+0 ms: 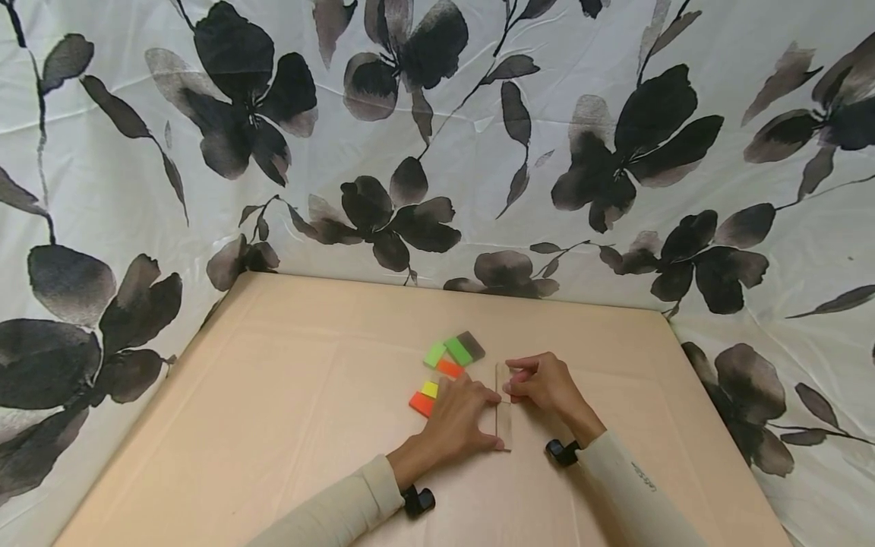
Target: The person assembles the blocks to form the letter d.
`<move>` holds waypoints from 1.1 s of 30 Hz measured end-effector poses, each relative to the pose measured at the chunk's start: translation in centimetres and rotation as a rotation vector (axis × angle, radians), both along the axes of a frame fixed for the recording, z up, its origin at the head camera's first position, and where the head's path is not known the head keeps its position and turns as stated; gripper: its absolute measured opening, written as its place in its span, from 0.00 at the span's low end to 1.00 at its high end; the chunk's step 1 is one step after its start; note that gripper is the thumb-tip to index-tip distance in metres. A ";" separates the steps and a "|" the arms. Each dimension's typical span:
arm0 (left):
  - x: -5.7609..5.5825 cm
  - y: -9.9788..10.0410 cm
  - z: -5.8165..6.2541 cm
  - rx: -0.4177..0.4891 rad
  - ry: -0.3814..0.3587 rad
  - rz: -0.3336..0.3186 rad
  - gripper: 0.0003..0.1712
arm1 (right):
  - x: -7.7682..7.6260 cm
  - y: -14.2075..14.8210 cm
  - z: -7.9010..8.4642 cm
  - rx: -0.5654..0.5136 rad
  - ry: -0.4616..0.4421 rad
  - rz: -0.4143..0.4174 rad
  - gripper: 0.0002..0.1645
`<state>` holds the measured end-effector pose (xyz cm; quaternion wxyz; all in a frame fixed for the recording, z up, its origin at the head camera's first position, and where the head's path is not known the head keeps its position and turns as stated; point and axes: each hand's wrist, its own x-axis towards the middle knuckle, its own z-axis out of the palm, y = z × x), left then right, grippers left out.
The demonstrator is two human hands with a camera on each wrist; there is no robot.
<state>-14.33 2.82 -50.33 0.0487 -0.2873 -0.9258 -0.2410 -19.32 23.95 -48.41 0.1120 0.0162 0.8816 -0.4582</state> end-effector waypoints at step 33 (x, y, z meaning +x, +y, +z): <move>0.5 0.1 0.6 -0.120 0.020 -0.022 0.41 | -0.8 0.7 0.7 0.132 0.115 0.054 0.33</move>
